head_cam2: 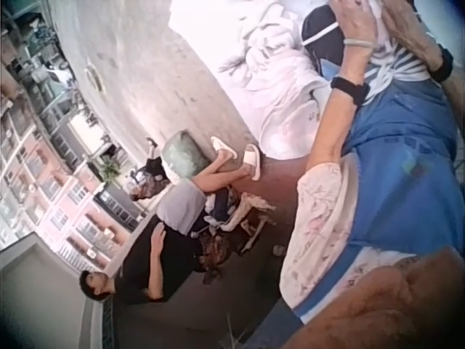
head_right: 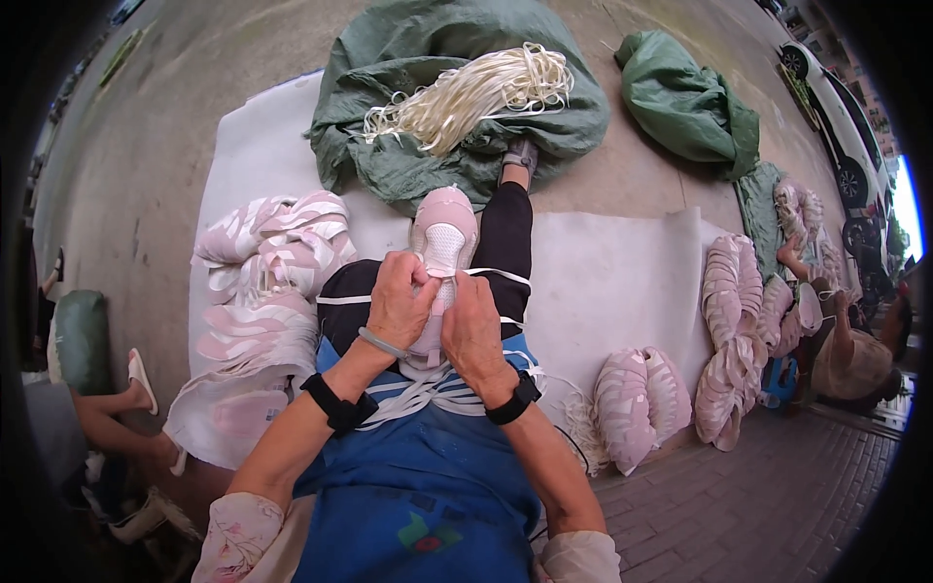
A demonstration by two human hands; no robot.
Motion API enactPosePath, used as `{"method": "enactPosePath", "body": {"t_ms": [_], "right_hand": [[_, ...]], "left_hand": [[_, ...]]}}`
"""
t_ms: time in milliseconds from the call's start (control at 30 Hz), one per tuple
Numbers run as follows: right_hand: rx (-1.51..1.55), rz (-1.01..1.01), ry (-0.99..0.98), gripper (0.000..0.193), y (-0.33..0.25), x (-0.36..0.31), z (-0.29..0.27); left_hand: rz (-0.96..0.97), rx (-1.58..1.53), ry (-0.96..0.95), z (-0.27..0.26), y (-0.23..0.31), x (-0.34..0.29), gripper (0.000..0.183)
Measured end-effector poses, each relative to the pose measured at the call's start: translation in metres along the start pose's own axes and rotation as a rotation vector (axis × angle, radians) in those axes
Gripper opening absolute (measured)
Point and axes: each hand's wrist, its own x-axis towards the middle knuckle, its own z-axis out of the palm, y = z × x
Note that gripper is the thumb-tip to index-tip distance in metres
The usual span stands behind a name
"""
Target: The recorder is inserting laces into several pink and white sneakers, pulling them through the eyelets and arranging the surplus lace.
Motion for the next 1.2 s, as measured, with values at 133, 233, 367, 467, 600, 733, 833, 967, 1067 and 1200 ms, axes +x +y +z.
{"method": "enactPosePath", "body": {"t_ms": [133,233,367,467,600,733,833,967,1067,1200], "right_hand": [[-0.007,0.023,0.05,0.039,-0.001,0.0,0.0],[-0.036,0.058,0.026,0.033,0.0,0.0,-0.004],[-0.069,-0.024,-0.004,0.021,0.0,0.001,-0.005],[-0.011,-0.065,0.064,0.025,0.002,0.001,-0.005],[0.022,-0.079,0.071,0.025,0.009,0.006,-0.007],[0.033,-0.052,0.087,0.029,0.006,0.007,-0.005],[-0.085,-0.095,-0.041,0.036,0.001,0.006,-0.01],[-0.15,-0.132,-0.115,0.032,-0.004,0.008,-0.016],[-0.226,-0.104,-0.176,0.033,0.003,0.01,-0.015],[-0.25,-0.167,-0.15,0.027,0.009,0.013,-0.013]], "left_hand": [[-0.015,-0.014,0.004,0.0,0.001,-0.002,0.023],[-0.077,-0.06,-0.034,-0.008,0.003,-0.007,0.027],[-0.11,-0.145,0.026,-0.008,-0.003,-0.015,0.033],[-0.138,-0.135,0.014,-0.002,-0.008,-0.017,0.038],[-0.041,-0.026,0.085,0.01,-0.016,-0.019,0.038],[-0.13,-0.144,0.074,0.009,-0.013,-0.022,0.04],[-0.096,-0.179,0.037,0.005,-0.019,-0.022,0.044],[-0.069,-0.087,0.066,0.009,-0.015,-0.025,0.045],[-0.047,-0.018,0.132,0.019,-0.015,-0.028,0.045],[-0.03,0.03,0.165,0.023,-0.016,-0.032,0.044]]}}
